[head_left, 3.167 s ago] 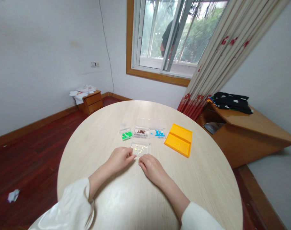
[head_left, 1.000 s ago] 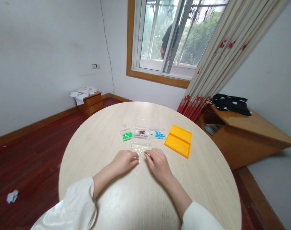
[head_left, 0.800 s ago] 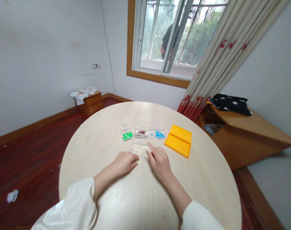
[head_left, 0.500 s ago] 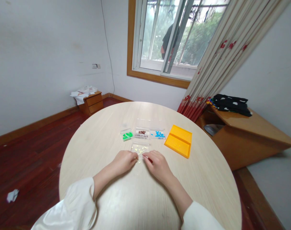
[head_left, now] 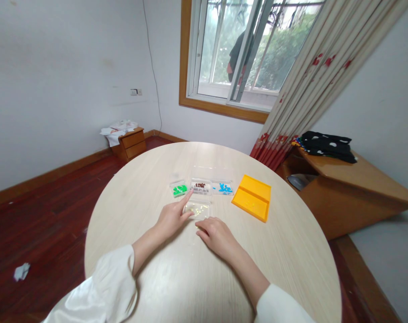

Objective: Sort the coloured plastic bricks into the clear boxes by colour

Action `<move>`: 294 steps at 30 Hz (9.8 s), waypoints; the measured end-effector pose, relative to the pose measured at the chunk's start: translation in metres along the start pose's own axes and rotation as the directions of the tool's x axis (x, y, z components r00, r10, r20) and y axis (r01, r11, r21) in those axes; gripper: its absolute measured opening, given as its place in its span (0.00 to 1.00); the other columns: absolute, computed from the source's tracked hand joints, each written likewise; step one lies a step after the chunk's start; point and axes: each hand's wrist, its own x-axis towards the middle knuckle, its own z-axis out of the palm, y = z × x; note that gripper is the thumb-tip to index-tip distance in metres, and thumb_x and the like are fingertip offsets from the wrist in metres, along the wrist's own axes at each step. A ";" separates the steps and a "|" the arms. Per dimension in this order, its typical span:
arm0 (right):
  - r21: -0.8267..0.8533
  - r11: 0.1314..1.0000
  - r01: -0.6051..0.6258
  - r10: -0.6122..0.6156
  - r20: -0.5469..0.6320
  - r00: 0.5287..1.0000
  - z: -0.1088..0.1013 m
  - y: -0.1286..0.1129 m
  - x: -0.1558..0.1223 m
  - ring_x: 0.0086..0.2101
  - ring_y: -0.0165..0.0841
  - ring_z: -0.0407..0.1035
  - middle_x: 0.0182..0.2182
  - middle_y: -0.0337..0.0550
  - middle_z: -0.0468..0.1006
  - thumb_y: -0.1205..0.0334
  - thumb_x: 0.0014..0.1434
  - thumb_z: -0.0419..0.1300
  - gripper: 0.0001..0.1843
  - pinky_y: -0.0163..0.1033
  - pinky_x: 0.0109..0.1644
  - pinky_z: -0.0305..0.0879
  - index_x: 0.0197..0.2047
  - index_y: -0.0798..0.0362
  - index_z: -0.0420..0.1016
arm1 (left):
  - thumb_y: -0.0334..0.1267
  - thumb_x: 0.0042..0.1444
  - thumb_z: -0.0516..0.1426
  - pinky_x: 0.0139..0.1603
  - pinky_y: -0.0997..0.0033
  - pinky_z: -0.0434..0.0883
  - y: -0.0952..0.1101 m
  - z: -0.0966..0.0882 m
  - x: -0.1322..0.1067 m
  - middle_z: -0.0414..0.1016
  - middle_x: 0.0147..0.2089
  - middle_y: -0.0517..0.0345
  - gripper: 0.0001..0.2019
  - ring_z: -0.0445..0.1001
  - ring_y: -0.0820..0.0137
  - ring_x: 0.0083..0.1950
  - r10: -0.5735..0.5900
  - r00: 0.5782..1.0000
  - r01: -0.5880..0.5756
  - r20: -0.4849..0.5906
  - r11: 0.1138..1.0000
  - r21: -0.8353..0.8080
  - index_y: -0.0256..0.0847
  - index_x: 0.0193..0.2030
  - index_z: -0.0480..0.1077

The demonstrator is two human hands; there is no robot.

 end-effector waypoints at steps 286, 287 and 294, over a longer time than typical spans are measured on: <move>-0.191 0.976 -0.108 0.060 -0.241 0.969 0.034 -0.016 -0.021 0.60 0.42 0.53 0.61 0.51 0.59 0.61 0.60 0.50 0.27 0.51 0.61 0.51 0.63 0.56 0.57 | 0.46 0.55 0.56 0.43 0.60 0.67 -0.036 -0.003 -0.018 0.71 0.45 0.47 0.17 0.71 0.57 0.45 0.027 0.987 0.035 -0.158 0.926 0.376 0.43 0.50 0.66; -0.173 0.981 -0.090 0.048 -0.235 0.971 0.036 -0.019 -0.023 0.61 0.42 0.52 0.62 0.51 0.59 0.62 0.60 0.50 0.27 0.51 0.62 0.50 0.63 0.56 0.56 | 0.46 0.55 0.56 0.43 0.60 0.67 -0.037 -0.003 -0.018 0.71 0.45 0.47 0.17 0.71 0.57 0.44 0.034 0.987 0.025 -0.157 0.932 0.361 0.42 0.49 0.66; 0.087 0.996 -0.017 0.045 -0.328 0.944 0.044 -0.012 -0.027 0.62 0.37 0.48 0.63 0.54 0.55 0.65 0.60 0.47 0.32 0.53 0.64 0.48 0.66 0.56 0.43 | 0.45 0.57 0.54 0.52 0.58 0.66 -0.041 -0.002 -0.022 0.66 0.53 0.46 0.16 0.66 0.58 0.54 0.099 0.911 -0.046 -0.400 0.989 0.141 0.41 0.50 0.68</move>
